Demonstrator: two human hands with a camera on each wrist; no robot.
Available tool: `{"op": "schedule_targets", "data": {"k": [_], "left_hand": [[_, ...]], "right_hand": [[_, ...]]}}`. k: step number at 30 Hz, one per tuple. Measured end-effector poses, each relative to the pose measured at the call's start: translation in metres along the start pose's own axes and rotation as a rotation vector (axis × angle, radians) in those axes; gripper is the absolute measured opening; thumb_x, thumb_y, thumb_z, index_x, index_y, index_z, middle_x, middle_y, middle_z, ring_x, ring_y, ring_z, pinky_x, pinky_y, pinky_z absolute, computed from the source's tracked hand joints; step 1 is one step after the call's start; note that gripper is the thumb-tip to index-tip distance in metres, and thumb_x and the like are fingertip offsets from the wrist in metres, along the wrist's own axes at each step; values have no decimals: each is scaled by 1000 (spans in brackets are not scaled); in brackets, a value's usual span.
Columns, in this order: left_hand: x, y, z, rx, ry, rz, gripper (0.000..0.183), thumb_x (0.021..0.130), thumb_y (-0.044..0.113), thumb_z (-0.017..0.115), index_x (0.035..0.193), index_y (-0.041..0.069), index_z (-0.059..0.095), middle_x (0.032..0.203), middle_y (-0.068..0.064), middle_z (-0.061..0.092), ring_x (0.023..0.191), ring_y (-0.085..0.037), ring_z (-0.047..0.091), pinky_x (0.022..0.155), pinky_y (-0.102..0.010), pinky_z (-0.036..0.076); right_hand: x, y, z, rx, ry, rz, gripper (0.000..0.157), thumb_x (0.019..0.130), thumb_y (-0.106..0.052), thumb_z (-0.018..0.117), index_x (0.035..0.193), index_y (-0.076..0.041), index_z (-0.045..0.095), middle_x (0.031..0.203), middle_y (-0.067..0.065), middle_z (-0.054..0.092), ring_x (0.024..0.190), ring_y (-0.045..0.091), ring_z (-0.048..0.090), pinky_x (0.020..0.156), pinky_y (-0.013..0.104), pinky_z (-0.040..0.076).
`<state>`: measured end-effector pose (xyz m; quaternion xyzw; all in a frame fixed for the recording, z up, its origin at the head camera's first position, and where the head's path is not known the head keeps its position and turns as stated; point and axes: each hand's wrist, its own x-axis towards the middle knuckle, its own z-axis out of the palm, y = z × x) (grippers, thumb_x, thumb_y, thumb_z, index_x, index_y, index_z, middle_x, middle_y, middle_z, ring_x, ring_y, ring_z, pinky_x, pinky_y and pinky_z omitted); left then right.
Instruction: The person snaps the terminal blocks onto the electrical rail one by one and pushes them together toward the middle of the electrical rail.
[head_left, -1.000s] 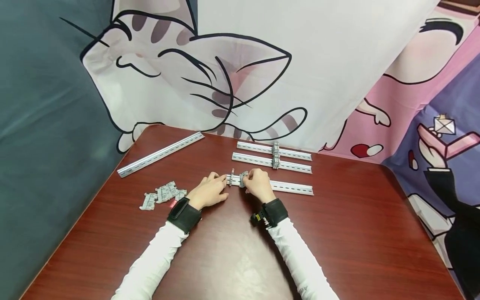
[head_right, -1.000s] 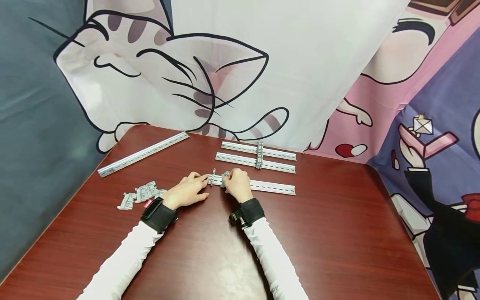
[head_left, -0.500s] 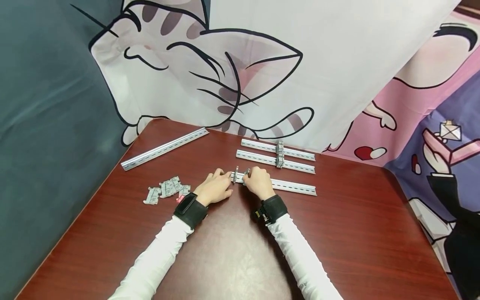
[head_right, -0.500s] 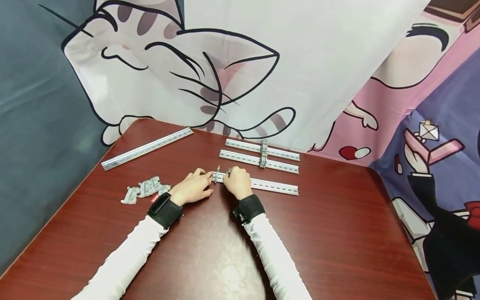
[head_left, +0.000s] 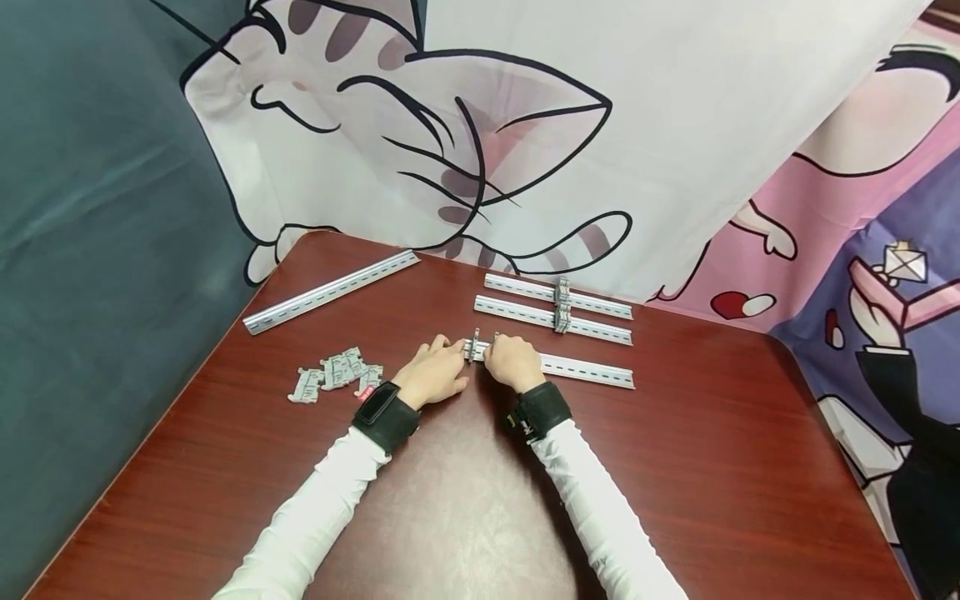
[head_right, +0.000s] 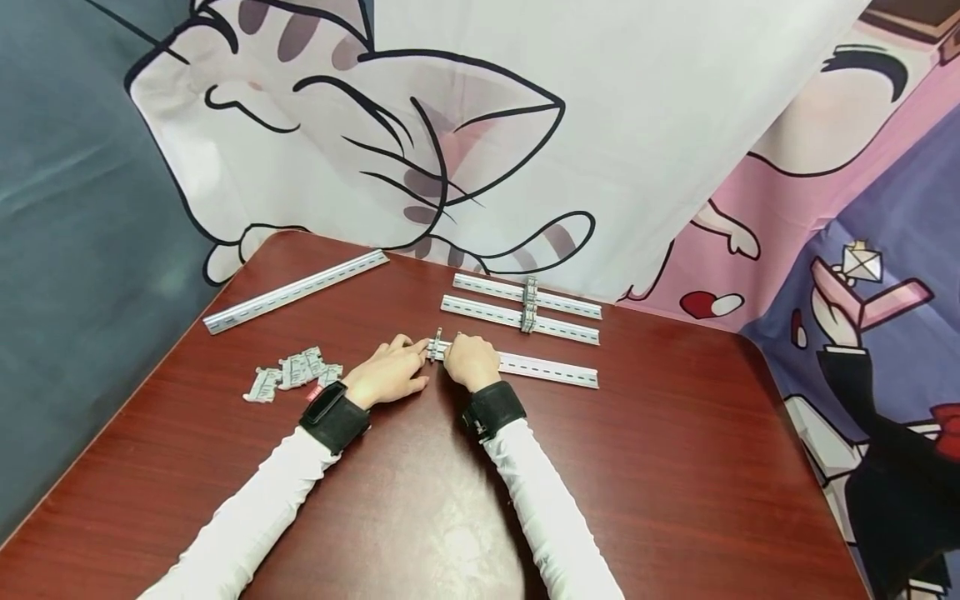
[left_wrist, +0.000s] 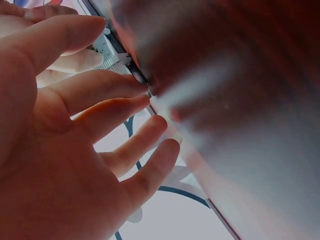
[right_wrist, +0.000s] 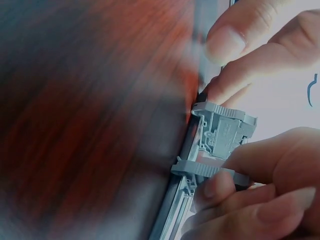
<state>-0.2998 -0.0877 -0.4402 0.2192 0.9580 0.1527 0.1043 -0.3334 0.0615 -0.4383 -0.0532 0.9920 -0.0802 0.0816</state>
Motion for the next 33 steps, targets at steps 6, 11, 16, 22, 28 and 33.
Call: {"op": "schedule_targets", "data": {"k": [6,11,16,22,28,33], "left_hand": [[1,0,3,5,-12,-10,23,93,24,61,80,7,68,149,-16,44,132,-35,38,102,-51,36],[2,-1,7,24,-6,-5,22,93,24,61,83,6,70,148,-15,44,130,-35,39,101,-51,37],[4,0,6,28,-7,-8,25,93,24,61,98,2,71,149,-16,43,131,-36,38,101,-51,37],[4,-1,7,13,10,-1,27,92,24,62,98,0,71,147,-17,45,129,-35,40,98,-50,38],[2,1,7,16,18,5,23,92,22,61,92,1,71,147,-19,45,128,-36,41,97,-50,39],[3,4,6,29,25,-7,24,93,22,60,100,2,72,148,-19,43,128,-36,40,100,-51,38]], "right_hand": [[-1,-1,1,-18,-1,8,32,95,-25,50,96,0,70,102,24,70,92,40,68,72,52,55],[-2,-3,0,-28,-29,12,31,94,-25,50,98,-2,70,105,22,70,94,39,68,73,52,54],[0,-4,-4,-21,-45,22,30,93,-25,51,100,-2,69,108,22,69,97,39,67,76,52,54],[1,-3,-3,-10,-46,38,30,93,-24,50,101,-2,69,108,22,69,98,39,67,77,52,54],[0,-5,-2,7,-55,54,31,94,-24,49,104,-2,69,112,22,68,101,39,66,79,52,53],[1,-5,1,10,-9,55,33,94,-24,48,101,-1,70,107,23,69,96,40,67,74,53,54]]}}
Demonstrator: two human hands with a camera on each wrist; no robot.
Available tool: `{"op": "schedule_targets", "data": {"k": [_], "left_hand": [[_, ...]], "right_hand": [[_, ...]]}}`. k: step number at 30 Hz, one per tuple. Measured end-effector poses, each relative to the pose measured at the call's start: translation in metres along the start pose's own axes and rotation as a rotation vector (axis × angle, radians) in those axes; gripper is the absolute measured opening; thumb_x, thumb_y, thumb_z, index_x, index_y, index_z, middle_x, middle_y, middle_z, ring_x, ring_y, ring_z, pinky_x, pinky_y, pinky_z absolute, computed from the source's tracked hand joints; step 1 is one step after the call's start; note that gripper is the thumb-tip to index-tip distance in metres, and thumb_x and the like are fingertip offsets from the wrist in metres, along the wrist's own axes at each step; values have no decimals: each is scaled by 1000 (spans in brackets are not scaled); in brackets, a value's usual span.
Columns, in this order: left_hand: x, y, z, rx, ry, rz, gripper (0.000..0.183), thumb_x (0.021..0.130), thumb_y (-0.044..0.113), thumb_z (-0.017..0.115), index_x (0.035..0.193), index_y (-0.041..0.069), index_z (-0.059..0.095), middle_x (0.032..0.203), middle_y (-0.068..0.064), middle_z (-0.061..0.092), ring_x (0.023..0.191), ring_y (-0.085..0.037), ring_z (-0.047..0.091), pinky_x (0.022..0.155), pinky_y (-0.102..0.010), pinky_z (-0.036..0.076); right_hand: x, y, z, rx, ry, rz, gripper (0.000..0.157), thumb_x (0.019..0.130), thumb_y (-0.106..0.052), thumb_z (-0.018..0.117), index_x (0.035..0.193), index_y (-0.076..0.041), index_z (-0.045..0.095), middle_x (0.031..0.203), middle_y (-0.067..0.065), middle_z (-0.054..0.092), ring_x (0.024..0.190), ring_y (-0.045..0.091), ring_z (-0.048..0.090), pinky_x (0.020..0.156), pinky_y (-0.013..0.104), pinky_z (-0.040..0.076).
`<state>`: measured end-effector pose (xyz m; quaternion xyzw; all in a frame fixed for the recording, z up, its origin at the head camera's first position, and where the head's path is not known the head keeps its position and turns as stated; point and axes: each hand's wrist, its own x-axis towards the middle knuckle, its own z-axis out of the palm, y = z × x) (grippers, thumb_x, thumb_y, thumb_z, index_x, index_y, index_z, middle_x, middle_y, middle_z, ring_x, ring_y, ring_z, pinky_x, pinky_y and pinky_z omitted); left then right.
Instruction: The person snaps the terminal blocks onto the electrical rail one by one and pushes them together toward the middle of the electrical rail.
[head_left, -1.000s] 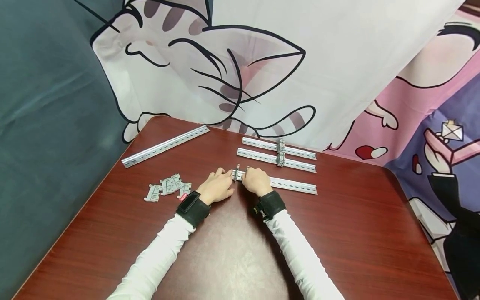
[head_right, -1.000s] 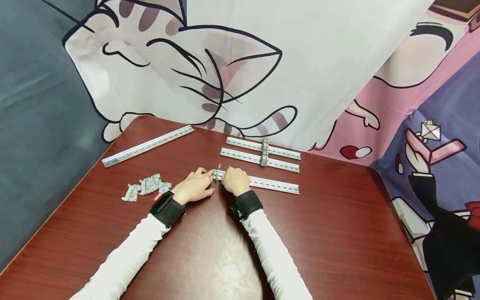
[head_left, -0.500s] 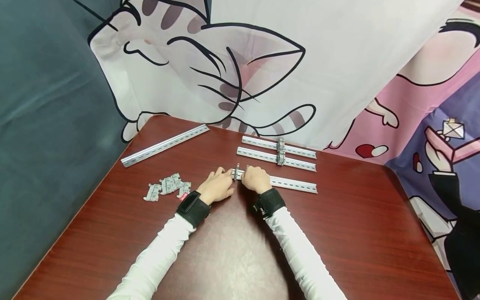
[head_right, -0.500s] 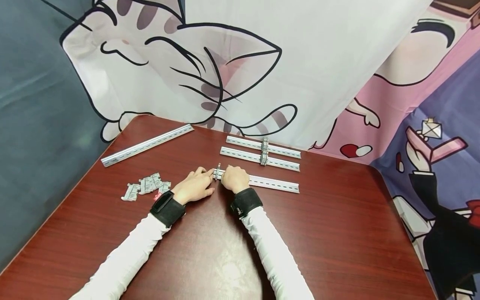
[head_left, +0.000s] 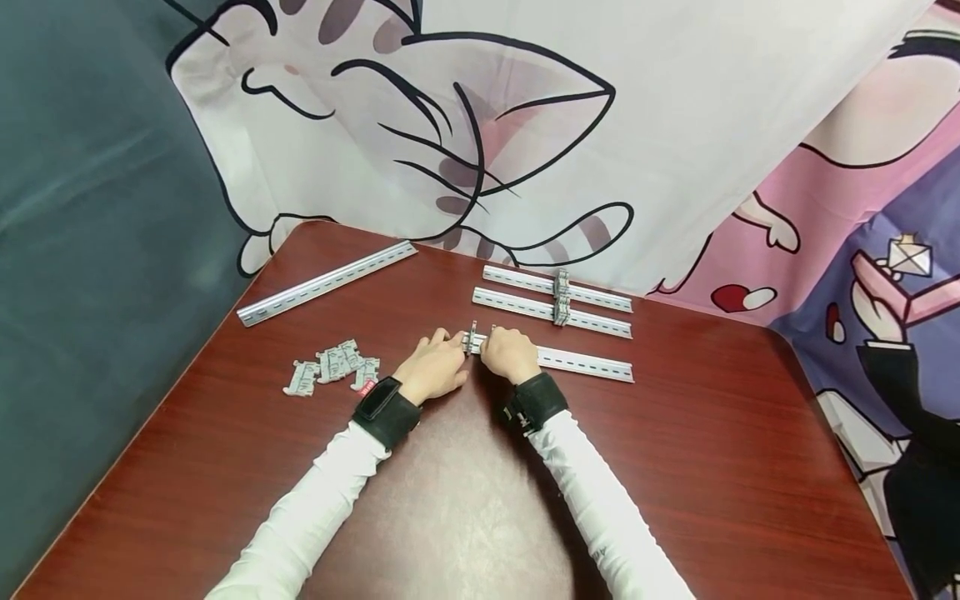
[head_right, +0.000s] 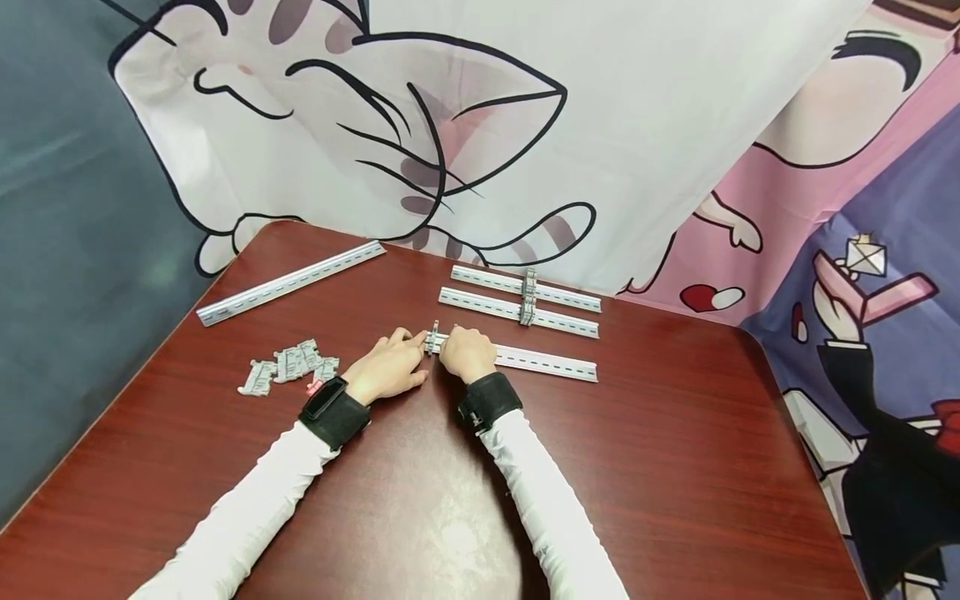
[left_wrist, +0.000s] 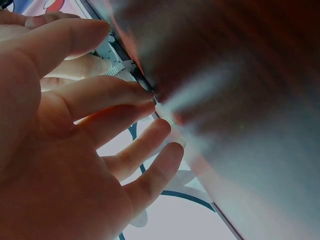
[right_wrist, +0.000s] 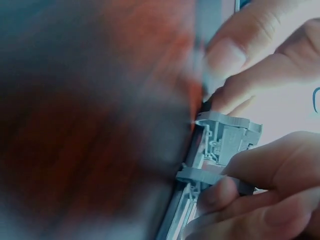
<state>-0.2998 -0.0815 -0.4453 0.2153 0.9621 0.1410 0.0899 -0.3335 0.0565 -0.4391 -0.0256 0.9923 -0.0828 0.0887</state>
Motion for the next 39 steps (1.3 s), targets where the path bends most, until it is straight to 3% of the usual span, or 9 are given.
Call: {"op": "schedule_targets", "data": {"k": [8,11,15,18,22,24,28,32,39], "left_hand": [[0,3,5,-17,-26,-18,19,92,23,62,86,6,70,150,-18,42,128,-34,40,98,-50,38],[0,4,8,-26,-26,-18,19,92,23,63,88,5,70,150,-19,42,129,-34,40,98,-50,38],[0,4,11,-20,-30,-20,21,92,23,63,93,4,71,149,-19,42,130,-35,39,99,-51,38],[-2,5,12,-16,-28,-17,22,92,23,63,95,2,71,148,-19,43,130,-36,40,99,-51,38],[-4,5,10,-14,-35,-11,23,92,23,63,95,2,71,148,-19,44,129,-36,40,98,-51,38],[-5,3,8,-20,-48,-16,25,93,25,62,98,2,71,149,-17,44,130,-35,40,100,-51,37],[-8,-2,2,-51,-62,-16,32,93,26,62,112,1,68,146,-17,46,130,-35,40,102,-51,35],[-11,-12,-11,-48,-19,12,33,93,24,60,117,2,66,134,-16,57,121,-35,48,99,-51,39],[-27,-41,-50,-113,79,-67,24,90,14,61,107,5,73,108,-10,72,99,-26,67,88,-45,50]], "right_hand": [[-4,5,10,38,49,-20,35,96,-24,46,90,2,69,99,26,70,88,43,68,66,54,53],[-5,9,13,52,46,-25,33,95,-26,49,83,-1,67,97,24,70,87,42,68,67,53,53],[-8,15,16,85,18,-46,33,92,-31,56,69,-7,60,88,20,70,75,34,68,58,46,51],[-11,21,18,139,-3,-72,36,90,-34,60,63,-11,54,71,11,63,60,23,59,50,36,43],[-16,29,18,236,-24,-127,35,89,-32,65,63,-10,55,61,-1,49,53,14,45,48,26,35],[-19,32,16,274,-31,-157,32,88,-29,67,65,-9,59,61,-2,49,53,13,45,49,24,34],[-22,33,8,317,-37,-186,27,87,-27,69,69,-7,64,66,0,56,58,13,48,53,24,37],[-22,34,-2,357,-33,-196,26,87,-28,67,71,-8,66,66,-2,57,61,13,49,57,25,39],[-21,44,-19,409,-17,-174,31,91,-27,60,73,-3,66,60,-5,42,61,13,41,59,26,35]]}}
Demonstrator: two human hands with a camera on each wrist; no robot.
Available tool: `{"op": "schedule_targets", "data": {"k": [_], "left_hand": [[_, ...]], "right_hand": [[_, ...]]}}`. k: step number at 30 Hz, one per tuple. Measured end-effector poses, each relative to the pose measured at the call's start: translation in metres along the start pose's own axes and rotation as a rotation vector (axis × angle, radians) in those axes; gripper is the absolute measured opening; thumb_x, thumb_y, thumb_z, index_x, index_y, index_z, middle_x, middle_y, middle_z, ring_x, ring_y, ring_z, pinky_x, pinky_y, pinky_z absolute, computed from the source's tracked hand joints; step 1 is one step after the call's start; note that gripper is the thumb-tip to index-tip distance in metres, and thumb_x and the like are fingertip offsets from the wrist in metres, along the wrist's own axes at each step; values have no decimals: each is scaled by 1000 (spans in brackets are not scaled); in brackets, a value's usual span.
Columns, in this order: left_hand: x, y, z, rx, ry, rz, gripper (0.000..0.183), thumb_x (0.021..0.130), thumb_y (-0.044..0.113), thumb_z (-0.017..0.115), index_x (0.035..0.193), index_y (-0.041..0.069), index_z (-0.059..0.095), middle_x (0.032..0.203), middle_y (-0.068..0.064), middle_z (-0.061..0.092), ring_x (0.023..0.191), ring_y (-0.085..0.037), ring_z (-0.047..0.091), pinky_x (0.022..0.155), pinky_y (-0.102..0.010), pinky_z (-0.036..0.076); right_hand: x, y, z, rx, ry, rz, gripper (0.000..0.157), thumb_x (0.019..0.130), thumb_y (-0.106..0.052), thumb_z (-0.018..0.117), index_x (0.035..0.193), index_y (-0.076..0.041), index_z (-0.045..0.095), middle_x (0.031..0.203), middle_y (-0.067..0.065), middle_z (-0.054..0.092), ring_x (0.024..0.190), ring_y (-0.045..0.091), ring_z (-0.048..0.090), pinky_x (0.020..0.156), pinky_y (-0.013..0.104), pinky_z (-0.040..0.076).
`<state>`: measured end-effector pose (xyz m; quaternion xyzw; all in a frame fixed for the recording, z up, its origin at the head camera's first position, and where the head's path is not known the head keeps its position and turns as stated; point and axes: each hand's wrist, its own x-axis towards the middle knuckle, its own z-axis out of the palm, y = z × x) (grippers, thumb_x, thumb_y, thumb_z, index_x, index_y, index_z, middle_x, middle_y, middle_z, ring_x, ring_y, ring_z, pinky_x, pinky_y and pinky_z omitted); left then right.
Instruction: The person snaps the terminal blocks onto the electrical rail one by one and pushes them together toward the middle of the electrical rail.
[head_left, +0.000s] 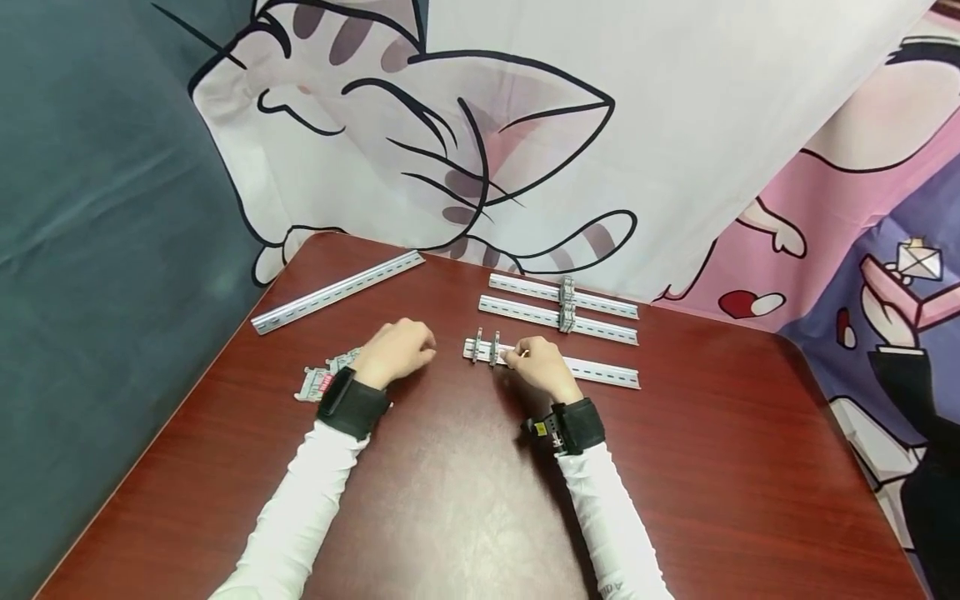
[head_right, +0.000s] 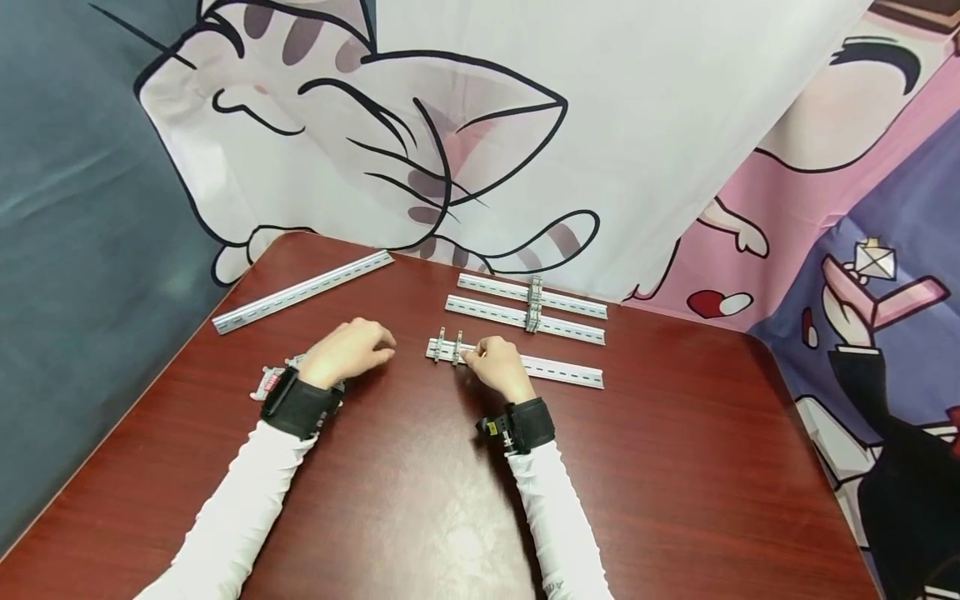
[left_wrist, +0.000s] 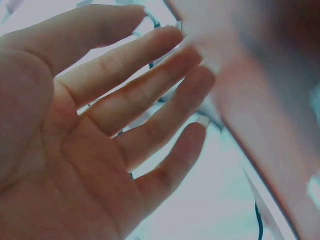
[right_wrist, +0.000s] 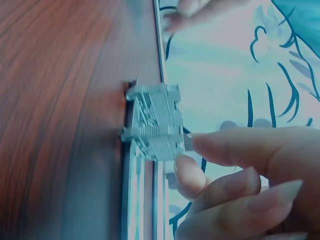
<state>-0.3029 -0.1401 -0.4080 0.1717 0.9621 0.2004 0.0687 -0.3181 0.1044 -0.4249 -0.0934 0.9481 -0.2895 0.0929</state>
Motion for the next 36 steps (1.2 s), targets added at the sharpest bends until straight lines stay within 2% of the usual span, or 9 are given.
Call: {"op": "schedule_targets", "data": {"k": [3,5,10,15,20,24,27,30,36], "left_hand": [[-8,-11,-13,-34,-25,-69,20,88,11,62,101,4,74,101,-11,72,85,-23,67,79,-42,52],[-13,-17,-19,-63,-61,-117,18,87,9,64,101,2,73,100,-13,72,83,-23,66,76,-41,52],[-21,-28,-26,-117,-136,-195,23,84,7,69,105,-3,70,107,-19,69,94,-29,65,80,-45,53],[-27,-34,-26,-136,-186,-227,32,79,3,74,109,-4,68,112,-21,67,97,-31,62,81,-44,52],[-36,-44,-29,-79,-190,-284,49,74,2,75,121,-2,62,121,-24,58,109,-38,47,84,-49,48],[-41,-57,-35,-22,-195,-360,53,69,2,78,118,-3,57,116,-26,53,101,-37,38,76,-47,46],[-41,-63,-36,-15,-255,-388,54,70,6,80,117,-4,55,116,-27,52,99,-36,38,77,-44,45],[-40,-66,-35,-16,-306,-407,56,70,10,82,116,-4,54,116,-29,51,100,-38,39,81,-45,45],[-37,-69,-31,3,-317,-419,47,70,12,82,105,-3,55,109,-26,57,102,-42,50,84,-50,47]], "right_hand": [[0,3,-4,13,2,13,31,92,-27,59,75,-2,66,62,-5,43,62,13,42,61,27,36],[0,6,-5,23,-1,17,33,93,-28,58,76,-1,66,62,-5,43,62,14,42,61,27,35],[1,7,-8,42,-5,20,36,95,-31,58,77,0,64,60,-4,41,61,14,42,60,27,35],[0,9,-9,58,-15,21,37,94,-32,56,78,0,64,63,-4,42,61,14,41,60,28,34],[-3,15,-15,89,-12,32,36,96,-31,55,80,0,66,62,-3,42,58,14,36,59,28,33],[-3,19,-19,105,10,36,36,96,-30,55,81,0,67,69,1,52,61,15,39,61,28,34],[-3,21,-21,108,7,43,36,96,-31,56,82,-1,67,77,2,58,64,15,42,62,28,35],[-3,20,-20,117,-10,49,36,96,-32,55,82,0,65,75,1,56,63,15,41,62,28,35],[-2,21,-19,100,-9,44,36,96,-31,55,82,-1,67,73,2,55,63,15,41,63,28,36]]}}
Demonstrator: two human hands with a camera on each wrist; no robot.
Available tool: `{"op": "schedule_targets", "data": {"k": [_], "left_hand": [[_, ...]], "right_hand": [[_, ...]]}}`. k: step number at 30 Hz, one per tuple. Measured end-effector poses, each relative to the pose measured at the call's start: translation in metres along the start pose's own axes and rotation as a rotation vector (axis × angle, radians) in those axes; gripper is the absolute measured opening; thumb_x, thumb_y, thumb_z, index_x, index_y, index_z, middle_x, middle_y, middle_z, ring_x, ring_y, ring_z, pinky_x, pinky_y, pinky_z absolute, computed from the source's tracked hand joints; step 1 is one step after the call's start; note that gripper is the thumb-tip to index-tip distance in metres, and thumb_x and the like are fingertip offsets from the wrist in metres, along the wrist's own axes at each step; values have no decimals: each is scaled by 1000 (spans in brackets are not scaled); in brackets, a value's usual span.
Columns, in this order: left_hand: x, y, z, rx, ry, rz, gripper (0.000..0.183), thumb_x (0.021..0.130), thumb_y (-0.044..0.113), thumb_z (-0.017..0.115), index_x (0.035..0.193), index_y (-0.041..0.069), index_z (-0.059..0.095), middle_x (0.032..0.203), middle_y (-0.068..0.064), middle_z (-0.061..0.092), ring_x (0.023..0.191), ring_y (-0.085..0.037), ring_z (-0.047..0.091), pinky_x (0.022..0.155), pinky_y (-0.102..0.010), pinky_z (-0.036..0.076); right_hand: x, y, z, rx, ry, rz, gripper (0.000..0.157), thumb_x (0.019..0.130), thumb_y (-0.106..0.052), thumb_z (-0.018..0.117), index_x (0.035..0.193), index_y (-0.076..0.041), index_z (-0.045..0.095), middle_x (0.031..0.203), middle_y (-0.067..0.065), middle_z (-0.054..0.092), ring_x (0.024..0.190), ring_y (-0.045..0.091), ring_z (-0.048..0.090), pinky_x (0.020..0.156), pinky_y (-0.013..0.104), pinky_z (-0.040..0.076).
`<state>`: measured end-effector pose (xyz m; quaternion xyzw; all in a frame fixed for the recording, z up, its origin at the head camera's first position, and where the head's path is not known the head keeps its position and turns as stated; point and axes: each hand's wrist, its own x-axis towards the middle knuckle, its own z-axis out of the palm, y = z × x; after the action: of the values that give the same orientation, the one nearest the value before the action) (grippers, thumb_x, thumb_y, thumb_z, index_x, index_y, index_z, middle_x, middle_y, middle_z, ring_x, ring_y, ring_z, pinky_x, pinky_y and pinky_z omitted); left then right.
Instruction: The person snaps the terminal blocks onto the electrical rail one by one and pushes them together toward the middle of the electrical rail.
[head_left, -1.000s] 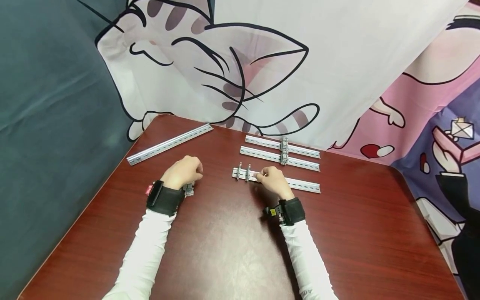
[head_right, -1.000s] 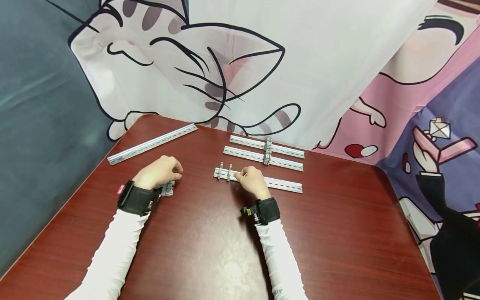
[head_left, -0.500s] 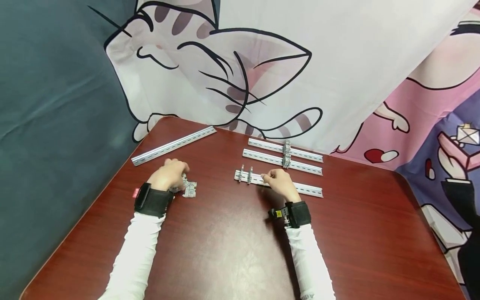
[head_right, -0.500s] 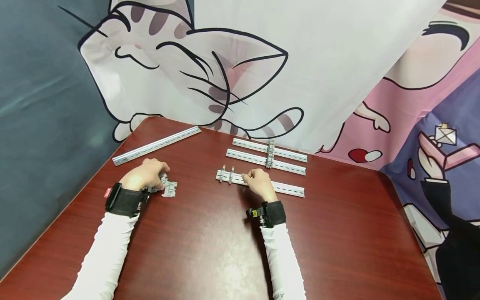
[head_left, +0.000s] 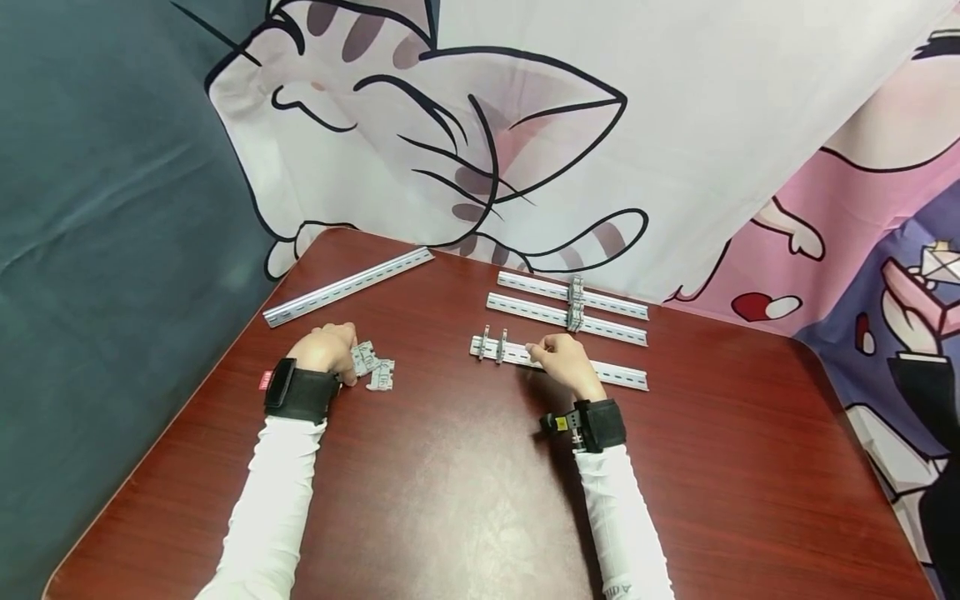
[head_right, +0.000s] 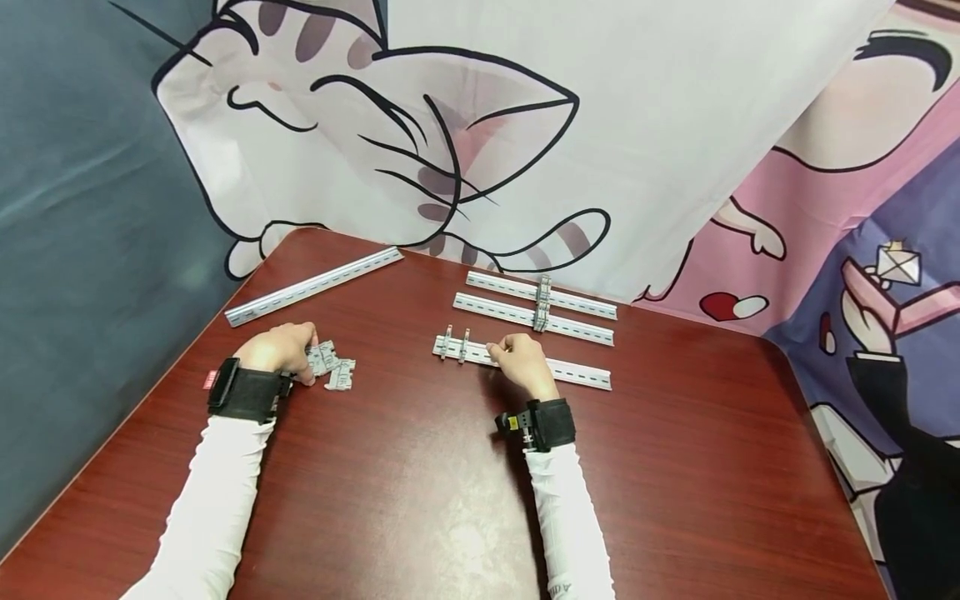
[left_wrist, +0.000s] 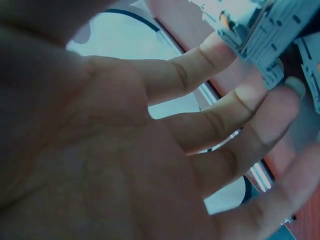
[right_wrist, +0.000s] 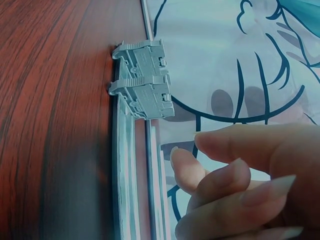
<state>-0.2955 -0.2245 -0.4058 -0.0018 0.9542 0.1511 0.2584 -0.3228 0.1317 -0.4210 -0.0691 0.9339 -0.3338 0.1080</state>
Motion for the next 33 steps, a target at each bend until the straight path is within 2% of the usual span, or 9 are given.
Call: {"op": "schedule_targets", "data": {"k": [3,6,9,16,19,21,25,28,33], "left_hand": [[0,0,0,6,4,13,40,73,14,79,102,-4,57,103,-23,61,95,-37,54,81,-47,48],[1,1,0,0,14,33,36,75,17,76,99,-4,58,96,-20,62,89,-32,54,77,-43,47],[1,2,1,-16,30,54,35,77,18,75,98,-5,57,93,-19,61,87,-32,52,74,-42,46],[-3,9,-4,-100,117,163,43,78,20,71,105,-7,51,87,-16,56,78,-28,53,67,-37,46],[-7,15,-6,-141,155,213,41,80,21,69,105,-7,52,85,-15,55,73,-25,53,64,-34,45],[-8,19,-6,-152,180,242,40,81,23,68,104,-7,53,85,-15,56,73,-24,53,65,-34,46],[-6,29,-3,-148,234,303,43,83,25,65,109,-8,56,92,-16,59,82,-26,54,76,-41,48],[-2,37,2,-144,270,356,45,85,24,64,114,-9,56,97,-19,59,88,-27,54,82,-44,48],[-1,55,11,-141,297,447,46,86,24,64,118,-9,56,100,-19,59,88,-26,54,80,-41,48]], "right_hand": [[0,1,1,-13,8,-8,36,96,-31,55,81,-1,67,69,0,52,63,15,41,62,28,35],[0,1,-1,-7,10,-18,36,96,-30,55,80,1,65,63,-3,44,61,14,39,62,29,35],[0,1,-2,-5,4,-15,37,96,-32,55,82,0,66,63,-5,44,61,14,38,62,28,35],[-2,1,-9,23,17,9,35,96,-33,54,87,-2,69,79,4,60,65,16,44,63,29,37],[-3,0,-10,33,19,10,36,96,-33,55,87,-1,69,81,5,61,65,16,43,62,29,37],[-4,0,-10,28,12,7,37,97,-33,54,87,-1,68,75,3,57,62,15,41,61,28,36],[-6,-3,-10,21,-1,-5,37,97,-33,54,86,0,66,64,-3,44,59,14,38,59,28,34],[-7,-5,-9,26,-3,-14,37,97,-33,54,85,1,66,62,-4,41,57,14,37,58,29,33],[-7,-6,-10,14,3,-22,37,97,-34,53,88,-1,68,63,-3,41,57,14,36,57,29,33]]}}
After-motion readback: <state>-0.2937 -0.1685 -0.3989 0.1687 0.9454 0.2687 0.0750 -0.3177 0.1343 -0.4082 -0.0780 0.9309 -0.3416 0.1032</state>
